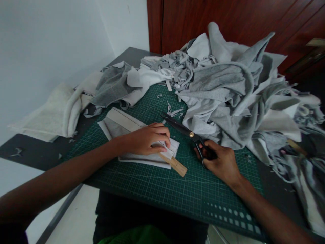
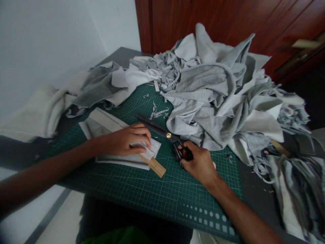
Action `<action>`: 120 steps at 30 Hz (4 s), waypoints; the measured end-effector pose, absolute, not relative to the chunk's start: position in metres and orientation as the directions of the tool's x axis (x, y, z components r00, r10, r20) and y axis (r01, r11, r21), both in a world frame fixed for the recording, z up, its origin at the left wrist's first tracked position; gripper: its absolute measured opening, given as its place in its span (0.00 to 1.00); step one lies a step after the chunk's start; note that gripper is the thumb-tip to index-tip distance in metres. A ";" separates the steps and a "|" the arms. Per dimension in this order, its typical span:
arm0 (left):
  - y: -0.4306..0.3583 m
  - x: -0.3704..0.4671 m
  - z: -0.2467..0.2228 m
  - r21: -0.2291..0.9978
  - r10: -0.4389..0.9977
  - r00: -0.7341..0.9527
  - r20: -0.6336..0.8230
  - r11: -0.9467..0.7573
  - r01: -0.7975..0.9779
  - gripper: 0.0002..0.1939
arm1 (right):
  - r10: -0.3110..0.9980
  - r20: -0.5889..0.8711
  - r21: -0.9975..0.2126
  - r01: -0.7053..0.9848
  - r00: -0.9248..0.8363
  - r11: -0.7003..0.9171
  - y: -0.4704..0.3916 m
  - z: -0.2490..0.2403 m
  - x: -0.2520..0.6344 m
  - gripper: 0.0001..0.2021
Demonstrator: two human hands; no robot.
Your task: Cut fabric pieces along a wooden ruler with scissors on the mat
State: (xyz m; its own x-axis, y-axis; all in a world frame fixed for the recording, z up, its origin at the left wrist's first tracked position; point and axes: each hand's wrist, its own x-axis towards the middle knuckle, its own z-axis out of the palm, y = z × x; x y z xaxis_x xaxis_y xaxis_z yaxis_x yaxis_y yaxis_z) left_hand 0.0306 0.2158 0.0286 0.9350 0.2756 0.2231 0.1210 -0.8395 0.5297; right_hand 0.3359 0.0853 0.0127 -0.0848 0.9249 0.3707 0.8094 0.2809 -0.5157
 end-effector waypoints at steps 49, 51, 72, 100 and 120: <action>0.197 0.048 0.014 0.536 0.398 0.874 0.280 -0.820 0.202 0.03 | 0.924 0.364 -0.477 0.830 -0.114 0.290 0.087 0.019 0.340 0.04; 0.198 0.049 0.013 0.551 0.389 0.876 0.285 -0.814 0.183 0.06 | 0.920 0.374 -0.465 0.835 -0.117 0.295 0.087 0.020 0.340 0.05; 0.202 0.050 0.007 0.450 0.373 0.882 0.287 -0.866 0.220 0.16 | 0.888 0.430 -0.410 0.841 -0.162 0.352 0.088 0.020 0.341 0.03; 0.206 0.028 0.034 0.568 0.301 0.946 0.123 -0.803 0.181 0.15 | 0.888 0.427 -0.408 0.839 -0.174 0.361 0.087 0.018 0.341 0.05; 0.239 0.002 0.024 0.278 0.600 0.781 0.173 -0.791 0.545 0.21 | 0.920 0.363 -0.485 0.814 -0.145 0.320 0.087 0.015 0.344 0.07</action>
